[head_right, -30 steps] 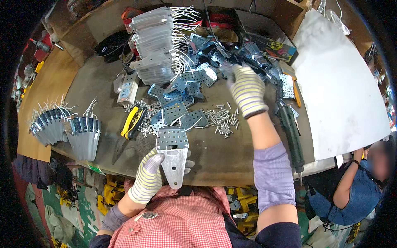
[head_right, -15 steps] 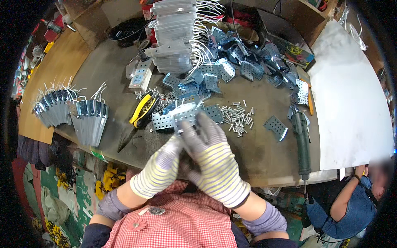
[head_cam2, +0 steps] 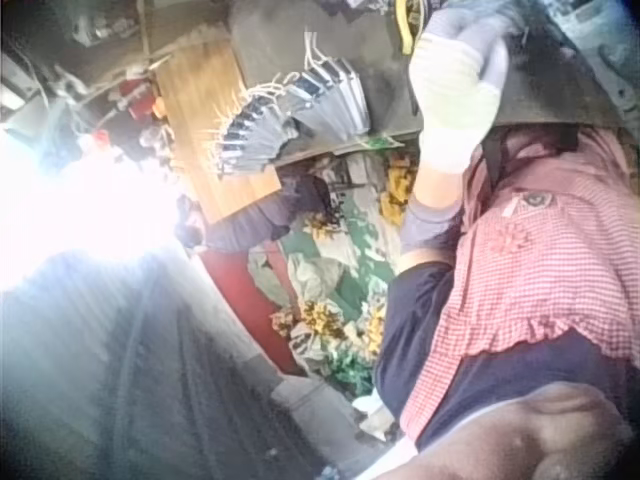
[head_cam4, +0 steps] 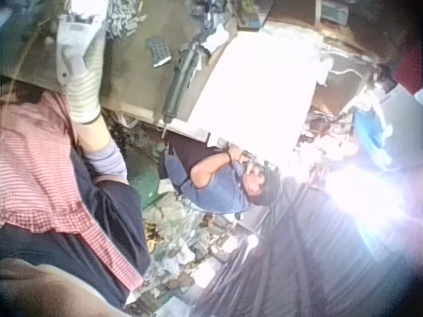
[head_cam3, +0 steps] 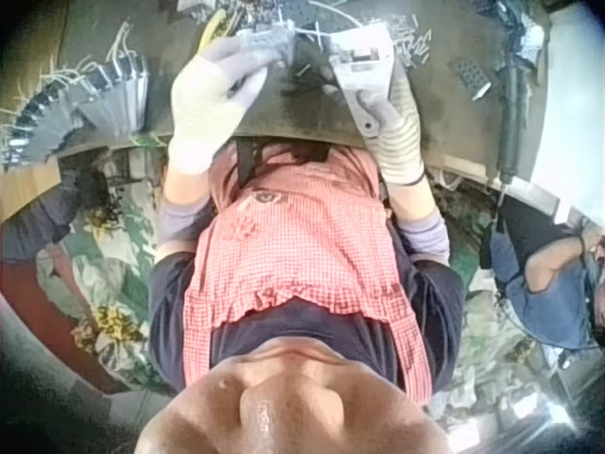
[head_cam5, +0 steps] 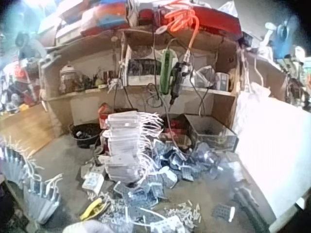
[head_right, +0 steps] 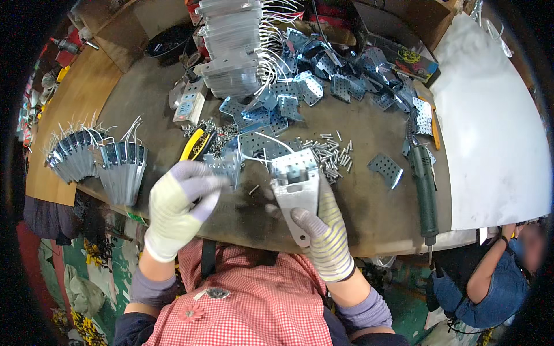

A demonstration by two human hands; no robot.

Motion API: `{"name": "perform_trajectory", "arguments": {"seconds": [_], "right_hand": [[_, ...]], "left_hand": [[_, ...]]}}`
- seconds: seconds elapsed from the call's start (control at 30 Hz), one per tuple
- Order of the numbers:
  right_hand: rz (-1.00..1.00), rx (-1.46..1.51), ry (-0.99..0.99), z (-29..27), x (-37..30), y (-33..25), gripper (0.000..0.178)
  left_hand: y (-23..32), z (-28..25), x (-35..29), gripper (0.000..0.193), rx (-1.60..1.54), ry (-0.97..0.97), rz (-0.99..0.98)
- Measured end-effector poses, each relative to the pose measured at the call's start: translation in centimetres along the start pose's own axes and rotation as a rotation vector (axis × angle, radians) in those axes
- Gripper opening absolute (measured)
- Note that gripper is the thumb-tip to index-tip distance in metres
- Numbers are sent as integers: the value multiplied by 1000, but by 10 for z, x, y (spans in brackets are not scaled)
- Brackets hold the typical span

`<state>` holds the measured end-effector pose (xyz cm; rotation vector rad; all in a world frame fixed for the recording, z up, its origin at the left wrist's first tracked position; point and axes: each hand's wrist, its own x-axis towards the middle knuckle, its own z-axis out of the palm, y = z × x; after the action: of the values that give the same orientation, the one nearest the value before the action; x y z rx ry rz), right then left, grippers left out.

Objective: The person assembles metal bracket units by fitting perforated plates onto wired metal bases and fastening screws using an electric screwdriver and pliers.

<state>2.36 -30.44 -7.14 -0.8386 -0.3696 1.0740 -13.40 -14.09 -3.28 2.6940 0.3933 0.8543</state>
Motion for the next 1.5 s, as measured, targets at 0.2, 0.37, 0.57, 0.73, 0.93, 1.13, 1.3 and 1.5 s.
{"name": "perform_trajectory", "arguments": {"seconds": [0.2,0.37,0.57,0.73,0.93,1.13,1.3,1.5], "right_hand": [[261,223,-153,19,-6,8,86],[278,186,-168,24,-8,18,87],[297,170,-191,33,-12,18,86],[301,154,-234,35,-15,19,88],[314,127,-259,34,-17,20,87],[296,126,-277,36,-16,23,87],[310,168,-294,35,-16,26,84],[-187,-906,-182,33,-25,41,83]], "left_hand": [[8,9,-1,13,-33,-109,344],[11,16,-21,22,-110,196,26],[10,14,-24,26,-31,274,-35],[-1,10,-14,28,32,228,-6],[0,11,-10,23,19,213,-16],[-3,12,-10,23,0,249,77],[-3,13,-10,32,70,280,118],[26,30,-27,70,-474,128,-333]]}}
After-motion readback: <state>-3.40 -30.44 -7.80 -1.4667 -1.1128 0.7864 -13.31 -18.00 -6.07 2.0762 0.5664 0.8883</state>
